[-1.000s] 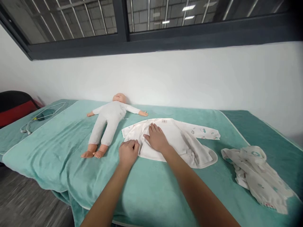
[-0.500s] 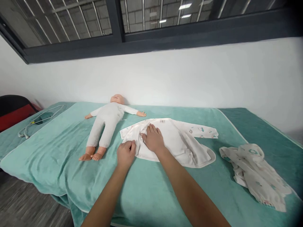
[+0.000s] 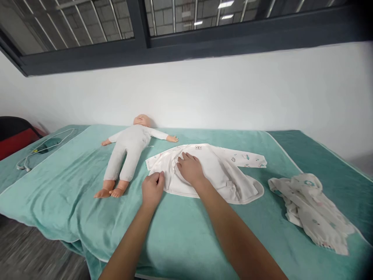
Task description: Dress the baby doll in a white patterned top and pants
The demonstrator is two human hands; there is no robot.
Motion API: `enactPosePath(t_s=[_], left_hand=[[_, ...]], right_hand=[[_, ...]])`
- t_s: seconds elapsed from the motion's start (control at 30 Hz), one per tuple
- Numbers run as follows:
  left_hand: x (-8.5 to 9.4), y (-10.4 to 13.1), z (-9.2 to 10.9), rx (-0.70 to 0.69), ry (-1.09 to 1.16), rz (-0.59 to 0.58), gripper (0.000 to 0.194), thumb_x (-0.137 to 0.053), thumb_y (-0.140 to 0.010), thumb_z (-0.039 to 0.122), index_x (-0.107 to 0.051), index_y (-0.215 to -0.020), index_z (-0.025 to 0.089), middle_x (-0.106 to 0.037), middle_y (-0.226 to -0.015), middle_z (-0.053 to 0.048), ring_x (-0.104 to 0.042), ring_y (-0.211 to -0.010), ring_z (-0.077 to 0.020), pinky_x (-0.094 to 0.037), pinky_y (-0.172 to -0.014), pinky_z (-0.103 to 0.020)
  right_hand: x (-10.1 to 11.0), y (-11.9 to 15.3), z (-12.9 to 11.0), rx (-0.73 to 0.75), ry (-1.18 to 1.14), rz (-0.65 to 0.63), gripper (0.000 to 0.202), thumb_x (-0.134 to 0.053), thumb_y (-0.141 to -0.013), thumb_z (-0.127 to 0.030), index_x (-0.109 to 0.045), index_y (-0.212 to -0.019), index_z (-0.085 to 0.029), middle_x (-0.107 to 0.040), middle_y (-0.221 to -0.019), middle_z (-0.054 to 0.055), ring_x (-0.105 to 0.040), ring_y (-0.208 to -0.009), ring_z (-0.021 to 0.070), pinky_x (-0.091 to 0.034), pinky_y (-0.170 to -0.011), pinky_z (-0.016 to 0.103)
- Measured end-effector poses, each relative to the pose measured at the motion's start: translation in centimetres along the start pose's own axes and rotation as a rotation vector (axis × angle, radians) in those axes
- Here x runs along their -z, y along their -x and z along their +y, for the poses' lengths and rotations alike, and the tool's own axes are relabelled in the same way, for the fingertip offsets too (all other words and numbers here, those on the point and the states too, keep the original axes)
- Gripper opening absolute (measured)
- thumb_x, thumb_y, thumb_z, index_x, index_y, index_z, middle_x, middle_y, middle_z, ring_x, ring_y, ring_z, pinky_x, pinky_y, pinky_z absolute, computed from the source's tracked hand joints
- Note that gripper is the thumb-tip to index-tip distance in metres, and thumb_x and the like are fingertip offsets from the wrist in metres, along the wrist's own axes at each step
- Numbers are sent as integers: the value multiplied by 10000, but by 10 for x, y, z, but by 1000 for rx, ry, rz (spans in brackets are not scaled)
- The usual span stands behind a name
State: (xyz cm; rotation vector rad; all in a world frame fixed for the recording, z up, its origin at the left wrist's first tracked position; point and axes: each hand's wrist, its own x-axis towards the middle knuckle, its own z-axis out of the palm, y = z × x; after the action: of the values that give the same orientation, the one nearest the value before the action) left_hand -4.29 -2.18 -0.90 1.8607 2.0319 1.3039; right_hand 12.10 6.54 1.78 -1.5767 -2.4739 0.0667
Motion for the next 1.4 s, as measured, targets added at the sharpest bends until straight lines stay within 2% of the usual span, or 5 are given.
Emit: enactPosePath(t_s=[0.13, 0.5, 0.9, 1.27, 1.4], left_hand=[[0, -1, -1, 9, 1, -16, 429, -439, -949, 346, -382, -553, 192, -412, -523, 23, -361, -545, -116, -244, -594, -286], [1, -1, 1, 50, 6, -36, 422, -439, -944, 355, -435, -554, 194, -458, -527, 15, -409, -551, -121, -271, -591, -284], [3, -3, 2, 53, 20, -39, 431, -439, -943, 365, -419, -547, 197, -431, -515, 21, -408, -545, -121, -278, -579, -284], [2, -1, -1, 35, 0, -36, 417, -426, -954, 351, -392, -566, 200, -441, -545, 16, -404, -558, -125, -284, -596, -289], [6, -1, 0, -113, -2, -75, 411, -414, -972, 336, -433, -583, 205, -500, -582, -2, -482, -637, -149, -340, -666, -291]], right_hand=[[2, 0, 0, 30, -5, -2, 417, -333, -1023, -300, -686, -1217, -193, -527, -1476, 111, -424, -1380, 258, -337, -1099, 418], [-6, 1, 4, 52, -109, -79, 536, -249, -1039, -390, -410, -1518, -210, -291, -1641, 34, -202, -1516, 281, -182, -1198, 508], [-12, -2, 4, -55, -75, -59, 660, -231, -1033, -467, -348, -1536, -56, -210, -1652, 141, -144, -1539, 252, -140, -1223, 437], [-6, 5, 67, -202, 28, -25, 697, -177, -1033, -508, -317, -1551, -62, -220, -1649, 137, -173, -1532, 238, -164, -1215, 444], [-2, 19, 89, -232, 63, -14, 674, -212, -1032, -482, -352, -1534, -54, -249, -1641, 145, -220, -1517, 253, -197, -1207, 427]])
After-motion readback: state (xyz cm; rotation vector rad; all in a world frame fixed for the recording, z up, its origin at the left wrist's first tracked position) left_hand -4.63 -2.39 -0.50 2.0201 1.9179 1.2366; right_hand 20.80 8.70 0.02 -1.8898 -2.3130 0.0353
